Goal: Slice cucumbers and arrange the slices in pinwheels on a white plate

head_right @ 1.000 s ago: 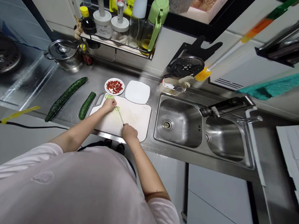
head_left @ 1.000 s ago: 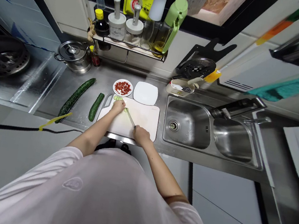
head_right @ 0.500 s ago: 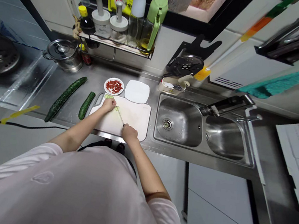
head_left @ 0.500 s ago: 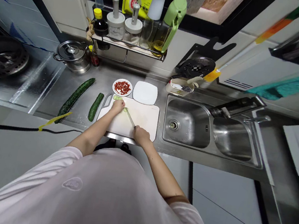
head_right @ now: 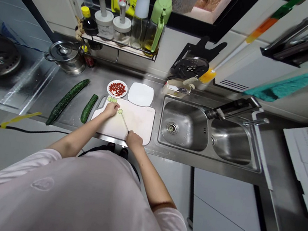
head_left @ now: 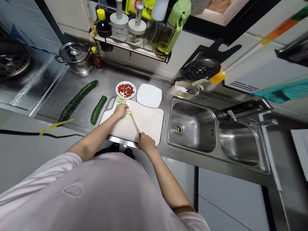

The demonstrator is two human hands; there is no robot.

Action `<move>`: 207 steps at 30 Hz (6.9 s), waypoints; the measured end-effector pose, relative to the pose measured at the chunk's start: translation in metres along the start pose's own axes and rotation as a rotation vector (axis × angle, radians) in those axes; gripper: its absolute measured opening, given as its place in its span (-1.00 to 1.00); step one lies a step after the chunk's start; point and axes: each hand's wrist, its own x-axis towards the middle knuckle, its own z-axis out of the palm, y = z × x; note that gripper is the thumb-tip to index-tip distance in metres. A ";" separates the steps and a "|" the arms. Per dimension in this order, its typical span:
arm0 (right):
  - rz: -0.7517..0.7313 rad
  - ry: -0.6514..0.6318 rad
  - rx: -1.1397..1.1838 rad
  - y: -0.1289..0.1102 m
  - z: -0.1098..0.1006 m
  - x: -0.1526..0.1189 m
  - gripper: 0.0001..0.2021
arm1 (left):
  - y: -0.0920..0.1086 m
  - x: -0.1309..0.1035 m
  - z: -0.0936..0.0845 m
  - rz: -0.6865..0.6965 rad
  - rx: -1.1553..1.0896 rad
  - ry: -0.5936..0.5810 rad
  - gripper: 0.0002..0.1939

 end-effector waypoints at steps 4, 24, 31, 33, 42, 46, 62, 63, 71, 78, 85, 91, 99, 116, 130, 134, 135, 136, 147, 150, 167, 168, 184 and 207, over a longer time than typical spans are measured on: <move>-0.004 0.001 0.001 0.002 0.002 -0.003 -0.69 | 0.006 -0.016 0.001 0.039 0.085 0.002 -0.67; 0.043 0.171 0.112 0.029 0.032 -0.017 -0.62 | 0.019 -0.023 0.000 0.014 0.042 0.059 -0.86; 0.056 0.176 0.130 0.035 0.035 -0.012 -0.63 | 0.018 -0.042 0.001 -0.062 -0.188 0.091 -0.92; 0.050 0.182 0.132 0.035 0.037 -0.010 -0.63 | 0.014 -0.050 0.000 -0.069 -0.210 0.123 -0.93; 0.046 0.176 0.150 0.034 0.036 -0.010 -0.62 | -0.017 -0.078 -0.020 -0.193 -0.157 0.220 -0.87; 0.049 0.180 0.138 0.034 0.036 -0.010 -0.63 | -0.030 -0.080 -0.026 -0.240 -0.125 0.241 -0.87; 0.062 0.156 0.138 0.029 0.033 -0.014 -0.63 | -0.038 -0.081 -0.032 -0.231 0.018 0.238 -0.89; 0.067 0.152 0.139 0.028 0.033 -0.015 -0.63 | -0.038 -0.081 -0.032 -0.228 0.024 0.236 -0.87; 0.043 0.175 0.146 0.029 0.036 -0.011 -0.62 | -0.042 -0.079 -0.028 -0.159 0.028 0.256 -0.85; 0.052 0.174 0.140 0.027 0.035 -0.011 -0.63 | -0.041 -0.081 -0.030 -0.146 0.077 0.235 -0.84; 0.042 0.191 0.145 0.029 0.037 -0.010 -0.62 | -0.025 -0.064 -0.033 -0.108 0.050 0.276 -0.78; 0.055 0.186 0.149 0.029 0.035 -0.012 -0.64 | -0.004 -0.028 -0.032 -0.089 0.106 0.273 -0.67; 0.055 0.193 0.162 0.029 0.034 -0.013 -0.65 | 0.005 0.000 -0.031 -0.099 0.208 0.240 -0.68; 0.054 0.195 0.164 0.032 0.033 -0.009 -0.65 | 0.003 0.007 -0.025 -0.117 0.002 0.265 -0.81; 0.039 0.163 0.111 0.020 0.026 -0.014 -0.65 | 0.023 -0.028 0.019 -0.125 -0.163 0.067 -0.80; 0.025 0.173 0.086 0.020 0.028 -0.014 -0.65 | 0.019 -0.030 0.018 -0.056 -0.047 0.091 -0.79; 0.025 0.171 0.081 0.020 0.028 -0.014 -0.65 | 0.018 -0.030 0.017 -0.045 -0.031 0.103 -0.79; 0.025 0.167 0.077 0.019 0.028 -0.014 -0.65 | 0.016 -0.028 0.017 -0.039 -0.019 0.116 -0.78; 0.017 0.124 0.052 0.014 0.023 -0.013 -0.65 | 0.011 -0.014 0.019 -0.083 0.009 0.085 -0.84; 0.019 0.120 0.046 0.013 0.022 -0.013 -0.65 | 0.012 -0.013 0.017 -0.095 0.011 0.070 -0.84; 0.088 0.099 0.043 -0.009 0.022 -0.017 -0.72 | 0.017 -0.015 0.012 -0.124 0.025 0.045 -0.83; 0.092 0.094 0.045 -0.010 0.021 -0.017 -0.72 | 0.017 -0.015 0.012 -0.126 0.026 0.041 -0.82; 0.074 0.048 0.047 -0.010 0.013 -0.005 -0.72 | 0.017 -0.013 0.010 -0.125 0.028 0.032 -0.85; 0.036 0.013 0.047 -0.001 0.000 -0.005 -0.71 | 0.015 -0.009 0.010 -0.145 0.023 0.028 -0.87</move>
